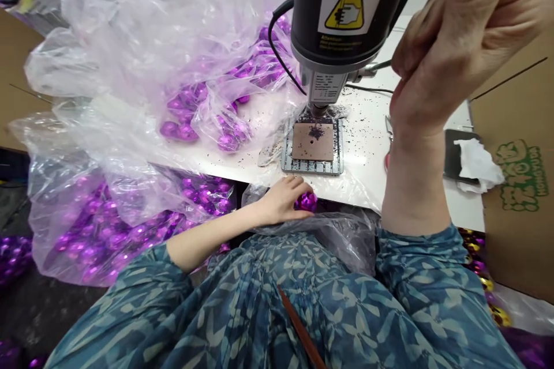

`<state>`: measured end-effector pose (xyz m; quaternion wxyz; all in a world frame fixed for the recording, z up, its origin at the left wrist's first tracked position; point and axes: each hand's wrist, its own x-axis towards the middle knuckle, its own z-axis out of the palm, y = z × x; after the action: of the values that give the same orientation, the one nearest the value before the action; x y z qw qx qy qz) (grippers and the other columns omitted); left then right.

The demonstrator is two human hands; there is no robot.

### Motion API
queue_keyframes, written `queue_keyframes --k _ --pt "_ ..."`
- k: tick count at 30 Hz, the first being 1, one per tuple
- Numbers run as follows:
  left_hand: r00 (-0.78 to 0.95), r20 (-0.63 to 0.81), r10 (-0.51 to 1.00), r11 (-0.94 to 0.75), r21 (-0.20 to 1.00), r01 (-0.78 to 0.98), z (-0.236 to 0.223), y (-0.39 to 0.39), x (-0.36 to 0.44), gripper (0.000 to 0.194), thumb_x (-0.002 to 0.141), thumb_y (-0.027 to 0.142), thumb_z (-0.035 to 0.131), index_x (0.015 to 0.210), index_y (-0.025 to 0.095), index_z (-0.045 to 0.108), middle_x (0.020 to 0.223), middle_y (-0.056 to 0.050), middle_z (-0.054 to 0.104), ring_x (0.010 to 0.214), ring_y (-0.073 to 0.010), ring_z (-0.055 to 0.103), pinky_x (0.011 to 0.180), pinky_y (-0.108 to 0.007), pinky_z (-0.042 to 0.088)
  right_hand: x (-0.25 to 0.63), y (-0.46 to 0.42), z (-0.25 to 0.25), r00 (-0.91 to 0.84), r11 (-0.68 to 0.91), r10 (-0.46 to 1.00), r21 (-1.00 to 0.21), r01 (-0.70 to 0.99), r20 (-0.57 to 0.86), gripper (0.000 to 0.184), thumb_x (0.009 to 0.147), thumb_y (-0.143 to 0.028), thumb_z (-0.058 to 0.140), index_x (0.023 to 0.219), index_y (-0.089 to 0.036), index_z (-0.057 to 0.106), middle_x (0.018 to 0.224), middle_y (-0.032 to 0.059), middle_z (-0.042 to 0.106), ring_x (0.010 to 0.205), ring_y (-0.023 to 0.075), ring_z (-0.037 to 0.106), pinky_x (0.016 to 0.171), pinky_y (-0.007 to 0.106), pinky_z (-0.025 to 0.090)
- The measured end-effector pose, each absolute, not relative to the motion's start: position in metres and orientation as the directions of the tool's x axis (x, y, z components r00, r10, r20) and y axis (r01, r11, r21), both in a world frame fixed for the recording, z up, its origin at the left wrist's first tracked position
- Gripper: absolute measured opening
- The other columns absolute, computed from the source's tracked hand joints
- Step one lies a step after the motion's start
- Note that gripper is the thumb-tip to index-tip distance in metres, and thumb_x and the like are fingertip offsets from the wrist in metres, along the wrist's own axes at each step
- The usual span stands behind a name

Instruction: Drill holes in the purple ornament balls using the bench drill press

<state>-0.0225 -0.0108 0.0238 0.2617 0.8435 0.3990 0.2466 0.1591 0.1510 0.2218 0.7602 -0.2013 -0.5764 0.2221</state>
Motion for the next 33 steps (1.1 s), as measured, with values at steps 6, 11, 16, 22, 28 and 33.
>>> queue_keyframes --k 6,11,16,22,28,33 --pt "0.188 0.242 0.952 -0.3 0.605 0.737 0.043 0.067 -0.073 0.023 0.113 0.029 0.056 0.122 0.018 0.075 0.119 -0.016 0.079 0.113 -0.0318 0.073 0.107 -0.05 0.058 0.164 0.156 0.217 0.223 0.83 0.553 -0.556 -0.054 0.803 0.068 0.076 -0.078 0.061 0.059 -0.015 0.041 0.047 -0.0071 0.035 0.045 -0.0047 0.037 0.057 0.016 0.026" --pt "-0.182 -0.026 0.983 0.183 0.241 0.953 0.071 0.182 -0.113 0.056 0.094 0.0 0.058 0.149 0.006 0.066 0.162 -0.029 0.059 0.156 -0.0467 0.052 0.13 -0.061 0.041 0.157 0.147 0.222 0.272 0.813 0.565 -0.581 -0.026 0.779 0.067 0.075 -0.075 0.062 0.057 -0.014 0.043 0.048 -0.007 0.035 0.046 -0.0048 0.04 0.059 0.016 0.03" --pt "-0.228 -0.076 0.971 0.234 0.097 0.967 0.075 0.219 -0.129 0.071 0.085 0.0 0.059 0.156 0.003 0.061 0.17 -0.034 0.05 0.158 -0.0521 0.048 0.13 -0.064 0.038 0.152 0.137 0.226 0.318 0.795 0.579 -0.607 -0.015 0.751 0.068 0.074 -0.076 0.062 0.055 -0.016 0.038 0.046 -0.0071 0.035 0.045 -0.0027 0.036 0.057 0.021 0.027" --pt "-0.13 0.03 0.991 0.088 0.591 0.802 0.077 0.196 -0.13 0.049 0.098 0.017 0.067 0.147 0.013 0.071 0.152 -0.024 0.068 0.144 -0.0416 0.064 0.127 -0.059 0.047 0.151 0.136 0.225 0.324 0.81 0.566 -0.584 -0.051 0.758 0.069 0.075 -0.075 0.063 0.054 -0.015 0.035 0.045 -0.0079 0.036 0.043 -0.0036 0.032 0.056 0.022 0.025" --pt "0.004 -0.108 0.994 0.108 0.989 -0.104 0.082 0.137 -0.103 0.036 0.108 0.037 0.07 0.14 0.023 0.072 0.134 -0.011 0.079 0.121 -0.0245 0.079 0.108 -0.043 0.068 0.152 0.137 0.223 0.316 0.809 0.571 -0.584 -0.062 0.758 0.068 0.076 -0.074 0.062 0.056 -0.014 0.036 0.047 -0.0076 0.037 0.045 -0.0043 0.037 0.059 0.019 0.029" --pt "0.082 -0.247 0.966 0.26 0.893 -0.367 0.075 0.113 -0.076 0.036 0.106 0.045 0.078 0.132 0.02 0.076 0.127 -0.01 0.083 0.124 -0.0245 0.081 0.114 -0.042 0.067 0.157 0.146 0.216 0.291 0.835 0.537 -0.549 -0.049 0.792 0.065 0.083 -0.073 0.063 0.061 -0.014 0.045 0.049 -0.0087 0.039 0.047 -0.0044 0.041 0.058 0.018 0.029"
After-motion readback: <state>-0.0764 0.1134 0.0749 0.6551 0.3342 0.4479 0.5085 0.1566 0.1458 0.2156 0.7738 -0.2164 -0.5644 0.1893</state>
